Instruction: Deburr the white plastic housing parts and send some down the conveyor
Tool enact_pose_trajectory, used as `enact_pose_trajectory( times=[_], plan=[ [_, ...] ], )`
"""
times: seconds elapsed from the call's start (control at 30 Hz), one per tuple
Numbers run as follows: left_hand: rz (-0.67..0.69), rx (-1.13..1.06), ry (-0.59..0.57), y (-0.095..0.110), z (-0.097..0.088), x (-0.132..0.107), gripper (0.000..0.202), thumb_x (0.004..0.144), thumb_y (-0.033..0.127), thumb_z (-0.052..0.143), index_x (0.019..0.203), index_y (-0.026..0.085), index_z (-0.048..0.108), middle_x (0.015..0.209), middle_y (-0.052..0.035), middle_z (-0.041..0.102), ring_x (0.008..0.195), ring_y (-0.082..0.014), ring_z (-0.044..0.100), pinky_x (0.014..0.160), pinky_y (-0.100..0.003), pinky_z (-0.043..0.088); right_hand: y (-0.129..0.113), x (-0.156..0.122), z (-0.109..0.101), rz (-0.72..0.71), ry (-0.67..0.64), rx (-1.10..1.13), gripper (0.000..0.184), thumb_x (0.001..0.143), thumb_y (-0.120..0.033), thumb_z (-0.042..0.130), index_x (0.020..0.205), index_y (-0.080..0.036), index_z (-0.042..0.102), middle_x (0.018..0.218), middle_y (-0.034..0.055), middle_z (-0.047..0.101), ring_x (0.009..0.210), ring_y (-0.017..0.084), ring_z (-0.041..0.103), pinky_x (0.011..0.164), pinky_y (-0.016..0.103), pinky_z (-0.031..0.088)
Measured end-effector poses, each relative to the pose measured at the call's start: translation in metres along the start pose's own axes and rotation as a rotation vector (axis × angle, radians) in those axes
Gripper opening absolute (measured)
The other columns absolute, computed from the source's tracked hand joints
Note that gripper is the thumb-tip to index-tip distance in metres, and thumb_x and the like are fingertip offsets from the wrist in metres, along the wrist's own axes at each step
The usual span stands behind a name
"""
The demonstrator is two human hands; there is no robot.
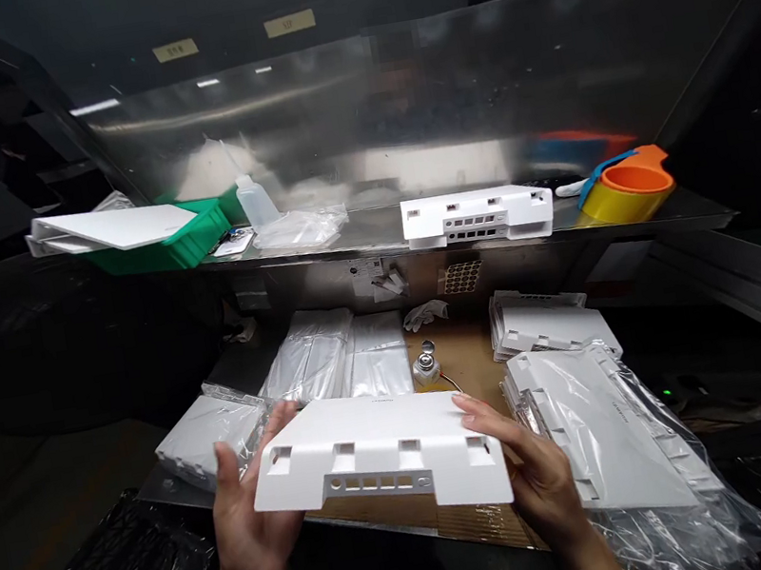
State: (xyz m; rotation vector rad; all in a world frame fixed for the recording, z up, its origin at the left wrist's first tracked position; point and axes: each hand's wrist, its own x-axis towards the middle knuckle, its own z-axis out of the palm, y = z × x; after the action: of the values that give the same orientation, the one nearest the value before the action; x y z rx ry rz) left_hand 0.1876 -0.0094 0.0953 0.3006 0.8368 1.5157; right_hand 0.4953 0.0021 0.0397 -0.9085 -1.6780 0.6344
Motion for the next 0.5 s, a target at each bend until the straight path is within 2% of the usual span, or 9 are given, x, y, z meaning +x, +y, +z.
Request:
enact_pose_trajectory(
  times=[0.07, 0.1, 0.13, 0.17, 0.23, 0.33, 0.4, 0.5],
  plan=[
    [-0.294, -0.112, 0.064, 0.005, -0.008, 0.006, 0.059, 0.094, 0.055, 0.059, 0.138, 0.016, 0.060, 0.121, -0.0181, 0.075, 0.126, -0.0365, 0.064, 0.101, -0.052, 0.056, 0.007, 0.003, 0.010, -0.059, -0.084, -0.005, 0.034, 0.099, -0.020, 0.057, 0.130, -0.032, 0.065, 0.143, 0.0055, 0.064, 0.135, 0.025, 0.059, 0.110, 0.042, 0.052],
    [-0.389, -0.137, 0.101, 0.008, -0.011, 0.008, 0.053, 0.097, 0.044, 0.057, 0.139, 0.012, 0.058, 0.112, -0.0195, 0.077, 0.117, -0.0377, 0.069, 0.097, -0.055, 0.058, 0.013, 0.005, 0.016, -0.078, -0.136, -0.012, 0.035, 0.100, -0.020, 0.055, 0.131, -0.032, 0.065, 0.145, 0.0045, 0.063, 0.136, 0.024, 0.057, 0.111, 0.042, 0.051],
    [-0.428, -0.151, 0.154, 0.011, -0.014, 0.011, 0.049, 0.097, 0.033, 0.055, 0.141, 0.010, 0.056, 0.104, -0.0196, 0.079, 0.109, -0.0378, 0.073, 0.093, -0.057, 0.060, 0.022, 0.008, 0.021, -0.070, -0.187, -0.040, 0.035, 0.101, -0.021, 0.054, 0.132, -0.032, 0.065, 0.146, 0.0043, 0.062, 0.138, 0.024, 0.056, 0.113, 0.043, 0.050],
    [-0.423, -0.159, 0.222, 0.014, -0.017, 0.013, 0.048, 0.095, 0.022, 0.052, 0.141, 0.009, 0.054, 0.098, -0.0184, 0.080, 0.102, -0.0371, 0.075, 0.089, -0.057, 0.061, 0.033, 0.012, 0.027, -0.010, -0.228, -0.105, 0.036, 0.101, -0.024, 0.054, 0.134, -0.032, 0.064, 0.148, 0.0037, 0.060, 0.140, 0.024, 0.054, 0.114, 0.043, 0.048],
    [-0.334, -0.163, 0.360, 0.020, -0.021, 0.018, 0.053, 0.087, 0.009, 0.051, 0.140, 0.009, 0.055, 0.089, -0.0150, 0.080, 0.090, -0.0352, 0.078, 0.083, -0.055, 0.064, 0.062, 0.022, 0.037, 0.229, -0.271, -0.313, 0.038, 0.101, -0.029, 0.053, 0.138, -0.030, 0.062, 0.149, 0.0039, 0.059, 0.140, 0.024, 0.053, 0.115, 0.041, 0.047],
    [-0.163, -0.171, 0.464, 0.028, -0.025, 0.021, 0.060, 0.077, 0.004, 0.052, 0.137, 0.010, 0.057, 0.085, -0.0116, 0.080, 0.081, -0.0332, 0.079, 0.077, -0.053, 0.066, 0.115, 0.037, 0.057, 0.605, -0.278, -0.585, 0.033, 0.102, -0.027, 0.051, 0.131, -0.022, 0.067, 0.133, 0.0107, 0.069, 0.123, 0.026, 0.066, 0.106, 0.043, 0.052],
    [-0.074, -0.185, 0.491, 0.030, -0.028, 0.022, 0.061, 0.074, 0.002, 0.052, 0.134, 0.012, 0.059, 0.085, -0.0106, 0.080, 0.080, -0.0324, 0.079, 0.078, -0.052, 0.066, 0.145, 0.043, 0.074, 0.730, -0.308, -0.654, 0.025, 0.101, -0.027, 0.057, 0.119, -0.017, 0.070, 0.121, 0.0121, 0.072, 0.110, 0.025, 0.070, 0.099, 0.046, 0.055],
    [0.011, -0.213, 0.494, 0.030, -0.030, 0.022, 0.061, 0.071, 0.002, 0.053, 0.131, 0.013, 0.061, 0.086, -0.0098, 0.080, 0.082, -0.0319, 0.078, 0.081, -0.053, 0.065, 0.171, 0.041, 0.099, 0.828, -0.348, -0.698, 0.029, 0.096, -0.034, 0.067, 0.118, -0.015, 0.067, 0.123, 0.0096, 0.068, 0.111, 0.024, 0.067, 0.097, 0.048, 0.055]
  ],
)
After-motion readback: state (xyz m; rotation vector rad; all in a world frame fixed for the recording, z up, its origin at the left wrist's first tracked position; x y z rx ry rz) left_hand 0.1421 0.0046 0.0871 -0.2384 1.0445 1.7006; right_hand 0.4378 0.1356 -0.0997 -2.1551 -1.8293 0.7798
